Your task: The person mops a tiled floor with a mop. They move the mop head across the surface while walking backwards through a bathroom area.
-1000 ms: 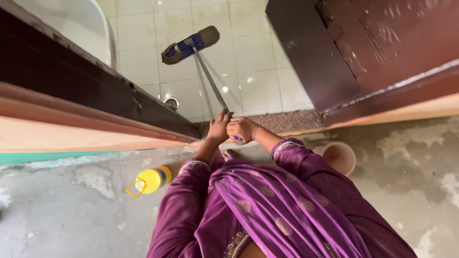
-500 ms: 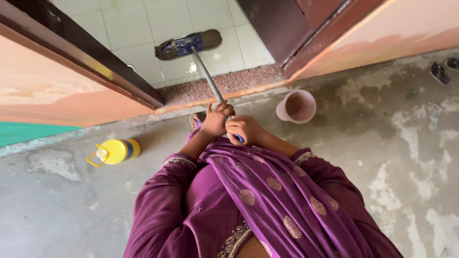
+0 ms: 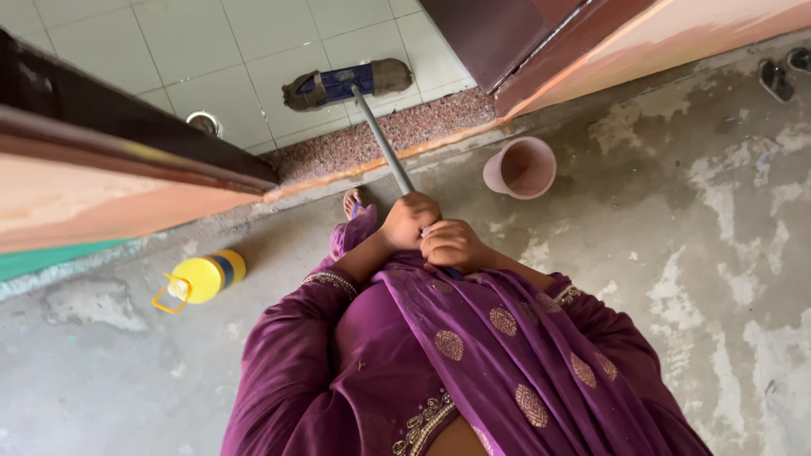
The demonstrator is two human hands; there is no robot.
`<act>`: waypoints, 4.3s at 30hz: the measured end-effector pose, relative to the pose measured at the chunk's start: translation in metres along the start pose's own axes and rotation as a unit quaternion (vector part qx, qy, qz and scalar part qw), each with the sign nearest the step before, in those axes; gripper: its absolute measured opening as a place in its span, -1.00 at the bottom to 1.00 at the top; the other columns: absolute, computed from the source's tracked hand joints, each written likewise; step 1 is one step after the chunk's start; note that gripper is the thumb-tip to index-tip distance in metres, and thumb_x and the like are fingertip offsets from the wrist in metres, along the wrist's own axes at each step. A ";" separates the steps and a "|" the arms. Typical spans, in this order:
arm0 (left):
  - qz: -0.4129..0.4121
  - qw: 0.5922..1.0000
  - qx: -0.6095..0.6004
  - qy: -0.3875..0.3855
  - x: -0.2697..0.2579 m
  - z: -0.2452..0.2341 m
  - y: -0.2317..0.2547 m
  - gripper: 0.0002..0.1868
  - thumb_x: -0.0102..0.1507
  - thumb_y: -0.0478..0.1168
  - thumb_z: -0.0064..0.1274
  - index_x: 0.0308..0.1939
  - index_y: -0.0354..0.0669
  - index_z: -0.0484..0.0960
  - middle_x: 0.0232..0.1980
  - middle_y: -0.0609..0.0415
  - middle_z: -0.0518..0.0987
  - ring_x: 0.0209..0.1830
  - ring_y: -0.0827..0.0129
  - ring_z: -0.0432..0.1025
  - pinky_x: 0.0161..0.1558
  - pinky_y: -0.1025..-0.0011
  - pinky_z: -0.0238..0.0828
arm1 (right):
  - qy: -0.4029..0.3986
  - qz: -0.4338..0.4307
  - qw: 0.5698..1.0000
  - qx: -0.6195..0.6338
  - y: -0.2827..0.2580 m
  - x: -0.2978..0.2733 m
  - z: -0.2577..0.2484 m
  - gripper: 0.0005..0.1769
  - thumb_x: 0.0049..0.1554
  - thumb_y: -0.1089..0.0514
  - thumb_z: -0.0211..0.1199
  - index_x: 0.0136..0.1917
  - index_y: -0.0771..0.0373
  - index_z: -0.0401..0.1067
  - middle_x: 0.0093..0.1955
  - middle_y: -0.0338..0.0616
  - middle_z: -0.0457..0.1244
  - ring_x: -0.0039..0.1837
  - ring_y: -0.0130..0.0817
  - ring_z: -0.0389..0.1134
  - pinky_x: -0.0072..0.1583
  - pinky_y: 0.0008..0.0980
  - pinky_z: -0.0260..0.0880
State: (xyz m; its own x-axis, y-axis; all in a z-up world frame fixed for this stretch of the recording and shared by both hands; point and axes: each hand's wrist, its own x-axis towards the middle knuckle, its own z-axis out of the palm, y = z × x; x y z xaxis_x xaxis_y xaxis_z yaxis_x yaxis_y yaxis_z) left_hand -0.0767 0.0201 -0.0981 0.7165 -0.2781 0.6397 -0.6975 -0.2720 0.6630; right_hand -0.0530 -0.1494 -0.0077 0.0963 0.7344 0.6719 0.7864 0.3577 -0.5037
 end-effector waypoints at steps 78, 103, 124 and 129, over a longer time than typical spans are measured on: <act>-0.368 0.817 0.353 -0.270 0.027 -0.099 -0.237 -0.66 0.22 0.13 0.20 -0.09 0.05 0.62 0.22 0.22 0.54 0.50 0.33 0.19 0.51 -0.27 -0.19 | -0.227 0.143 0.924 -0.272 0.229 0.023 0.034 -0.54 0.13 -0.30 0.21 0.03 0.09 0.46 0.07 -0.24 0.43 -0.11 -0.28 0.47 -0.12 -0.21 0.44; -0.166 0.958 0.226 -0.066 0.098 0.006 0.013 -0.83 -0.08 -0.05 0.16 -0.59 0.04 0.54 -0.50 0.18 0.50 -0.27 0.19 0.45 -0.17 0.17 0.28 | 0.098 -0.170 0.981 0.008 0.050 0.014 -0.106 -0.83 0.14 0.08 0.24 -0.24 0.14 0.38 -0.23 -0.30 0.40 -0.30 -0.32 0.29 -0.18 -0.28 0.37; -0.414 0.755 0.421 -0.286 -0.026 -0.198 -0.312 -0.70 0.13 -0.18 0.20 -0.05 0.14 0.66 0.20 0.24 0.56 0.47 0.35 0.23 0.31 -0.28 0.03 | -0.356 0.092 0.876 -0.314 0.291 0.104 0.098 -0.46 0.12 -0.20 0.28 0.30 0.01 0.38 0.46 -0.34 0.21 0.49 -0.16 0.13 0.17 -0.09 0.37; -0.423 0.747 0.411 -0.307 -0.014 -0.193 -0.261 -0.68 0.20 0.08 0.18 -0.04 0.10 0.67 0.23 0.22 0.55 0.47 0.36 0.23 0.52 -0.13 -0.19 | -0.293 0.084 0.925 -0.229 0.268 0.093 0.083 -0.49 0.13 -0.22 0.29 0.24 0.06 0.46 0.39 -0.32 0.28 0.47 -0.20 0.17 0.26 -0.01 0.32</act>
State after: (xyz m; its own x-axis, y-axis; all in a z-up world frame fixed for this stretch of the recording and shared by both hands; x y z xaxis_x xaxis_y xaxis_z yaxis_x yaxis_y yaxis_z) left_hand 0.0968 0.2727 -0.2049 0.9410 0.0117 -0.3381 0.0501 -0.9932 0.1050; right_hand 0.1160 0.0623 -0.1249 -0.0019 0.9918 0.1278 0.9790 0.0279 -0.2017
